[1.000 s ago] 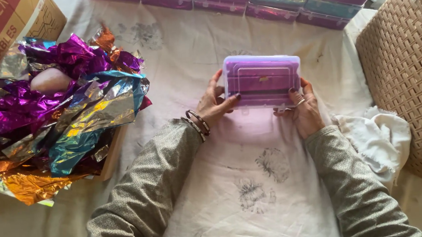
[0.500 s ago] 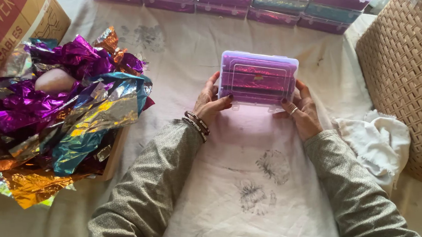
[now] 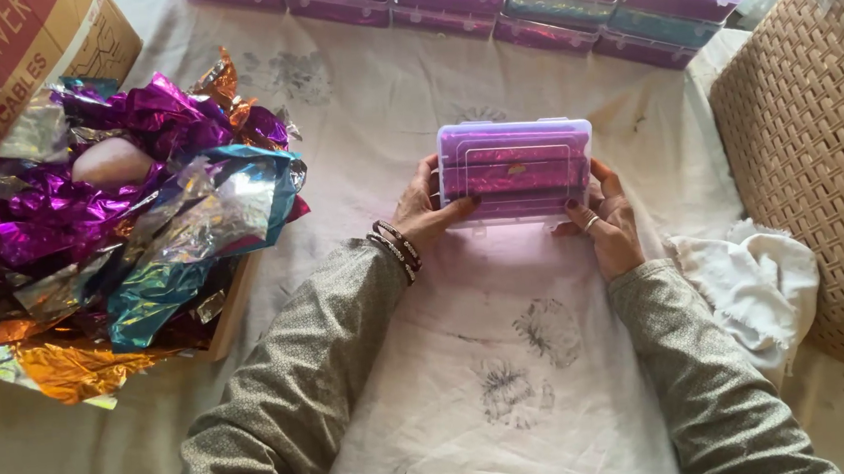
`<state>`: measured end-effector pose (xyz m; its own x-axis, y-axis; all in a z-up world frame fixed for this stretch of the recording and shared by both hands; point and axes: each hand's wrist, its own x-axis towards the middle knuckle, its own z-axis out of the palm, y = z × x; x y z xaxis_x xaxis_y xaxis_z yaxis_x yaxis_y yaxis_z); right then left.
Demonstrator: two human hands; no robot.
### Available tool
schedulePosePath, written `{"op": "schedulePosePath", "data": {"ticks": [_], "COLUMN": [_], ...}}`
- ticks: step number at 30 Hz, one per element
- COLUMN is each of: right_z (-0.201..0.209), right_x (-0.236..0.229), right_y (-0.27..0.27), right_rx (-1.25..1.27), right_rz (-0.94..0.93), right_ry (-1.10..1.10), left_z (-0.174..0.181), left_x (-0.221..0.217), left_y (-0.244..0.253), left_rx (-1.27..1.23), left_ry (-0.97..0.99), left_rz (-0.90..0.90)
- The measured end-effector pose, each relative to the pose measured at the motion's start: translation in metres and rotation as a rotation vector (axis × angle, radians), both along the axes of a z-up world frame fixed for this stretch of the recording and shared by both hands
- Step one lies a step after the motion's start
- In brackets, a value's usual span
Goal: The recorder is cleaning wooden blocks and wrapping them in decorative foil before placing them into small plastic boxes.
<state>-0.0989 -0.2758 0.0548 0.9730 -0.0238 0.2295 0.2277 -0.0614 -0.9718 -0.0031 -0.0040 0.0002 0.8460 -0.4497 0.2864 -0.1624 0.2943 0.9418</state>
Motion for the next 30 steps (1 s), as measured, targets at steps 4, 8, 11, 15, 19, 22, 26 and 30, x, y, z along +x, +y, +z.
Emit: {"op": "schedulePosePath", "data": {"ticks": [4,8,11,15,19,22,26,30], "right_z": [0.01,0.007,0.002,-0.008,-0.018,-0.015,-0.01,-0.01], "right_x": [-0.004,-0.002,0.001,0.007,0.011,0.01,0.004,0.006], "right_y": [0.007,0.006,0.005,0.001,-0.007,-0.006,-0.008,-0.011], "right_rx": [-0.058,-0.154,-0.178,-0.184,-0.211,-0.212,-0.175,-0.143], "right_rz": [-0.018,-0.049,-0.07,-0.116,-0.171,-0.179,-0.115,-0.056], "right_ry": [0.008,0.012,0.026,0.029,0.034,0.032,-0.016,-0.031], "left_z": [-0.009,0.02,0.023,0.004,0.015,0.025,0.03,0.031], "left_x": [0.009,-0.006,-0.008,0.003,-0.007,-0.014,-0.017,-0.021], "left_y": [-0.003,0.003,0.003,-0.001,-0.003,0.0,0.004,0.009], "left_rx": [0.009,0.039,-0.004,-0.042,-0.064,-0.066,-0.1,-0.112], "left_ry": [0.012,0.167,0.199,0.18,0.197,0.237,0.263,0.199], "left_rz": [0.047,0.108,0.114,0.116,0.158,0.176,0.148,0.125]}}
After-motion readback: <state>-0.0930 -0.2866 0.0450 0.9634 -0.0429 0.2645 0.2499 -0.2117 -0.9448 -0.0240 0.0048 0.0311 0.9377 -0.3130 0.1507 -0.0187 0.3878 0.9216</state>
